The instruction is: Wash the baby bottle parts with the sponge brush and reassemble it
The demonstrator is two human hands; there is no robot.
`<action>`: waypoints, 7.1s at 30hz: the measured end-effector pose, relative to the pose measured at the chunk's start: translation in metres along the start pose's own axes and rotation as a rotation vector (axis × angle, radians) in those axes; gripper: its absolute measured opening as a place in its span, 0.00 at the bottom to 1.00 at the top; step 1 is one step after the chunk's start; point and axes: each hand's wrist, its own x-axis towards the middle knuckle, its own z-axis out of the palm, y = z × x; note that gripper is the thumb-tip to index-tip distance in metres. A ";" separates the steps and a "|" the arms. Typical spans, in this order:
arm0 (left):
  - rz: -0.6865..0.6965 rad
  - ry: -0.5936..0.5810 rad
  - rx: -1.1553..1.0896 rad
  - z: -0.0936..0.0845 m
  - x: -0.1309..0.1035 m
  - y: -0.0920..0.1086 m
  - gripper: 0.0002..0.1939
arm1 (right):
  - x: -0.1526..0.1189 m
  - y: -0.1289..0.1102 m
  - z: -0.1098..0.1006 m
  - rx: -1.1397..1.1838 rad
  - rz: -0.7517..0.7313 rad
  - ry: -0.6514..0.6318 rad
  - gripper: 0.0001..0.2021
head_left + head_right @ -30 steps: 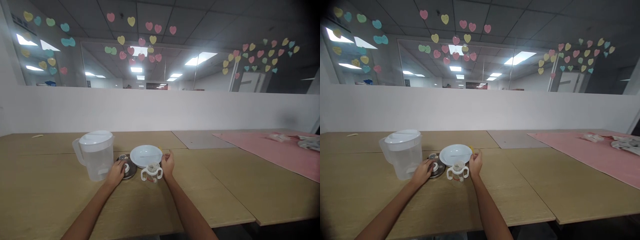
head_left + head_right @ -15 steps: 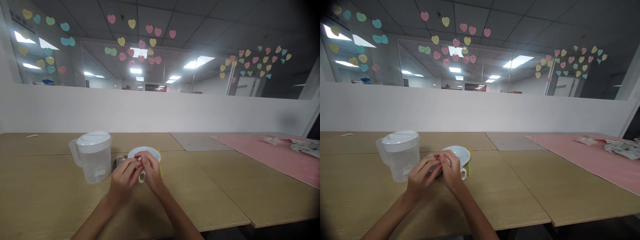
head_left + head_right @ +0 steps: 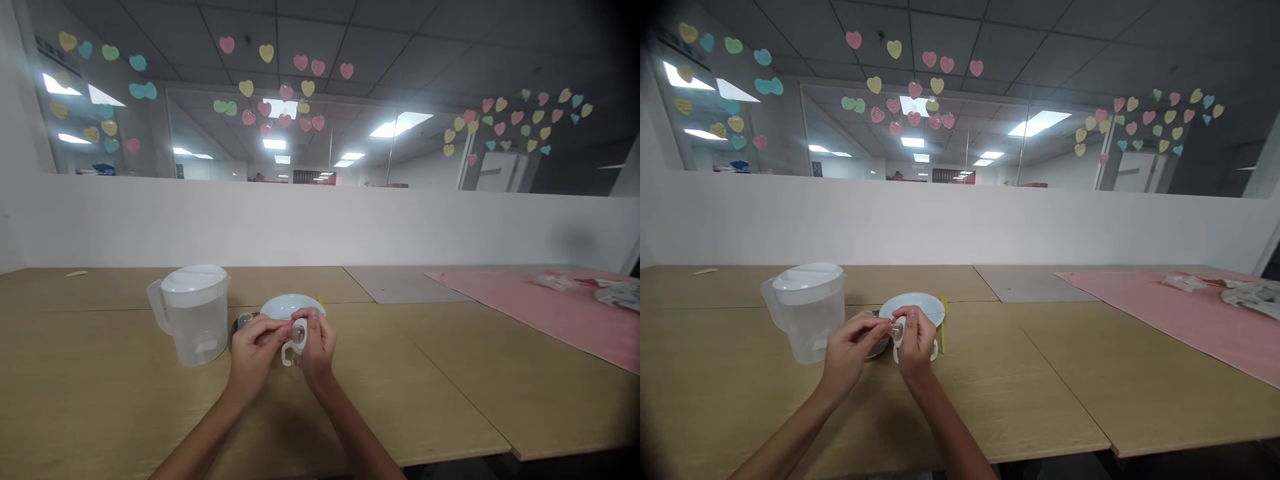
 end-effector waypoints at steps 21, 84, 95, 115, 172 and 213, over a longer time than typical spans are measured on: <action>0.248 -0.345 0.660 0.011 -0.022 -0.122 0.37 | 0.014 0.079 -0.052 -0.032 0.168 0.249 0.22; 0.182 -0.279 0.536 0.006 -0.025 -0.129 0.24 | -0.030 0.076 -0.046 -0.686 -0.657 -0.164 0.09; 0.242 -0.291 0.607 0.007 -0.023 -0.127 0.30 | -0.027 0.086 -0.050 -0.482 -0.205 -0.015 0.09; 0.239 -0.254 0.531 0.010 -0.023 -0.126 0.25 | -0.014 0.084 -0.050 -0.512 -0.074 -0.255 0.23; 0.175 0.037 1.001 -0.053 0.011 -0.156 0.16 | -0.015 0.086 -0.056 -0.554 -0.133 -0.349 0.19; 0.269 -0.216 0.509 0.004 -0.025 -0.135 0.22 | -0.028 0.096 -0.052 -0.697 -0.257 -0.192 0.28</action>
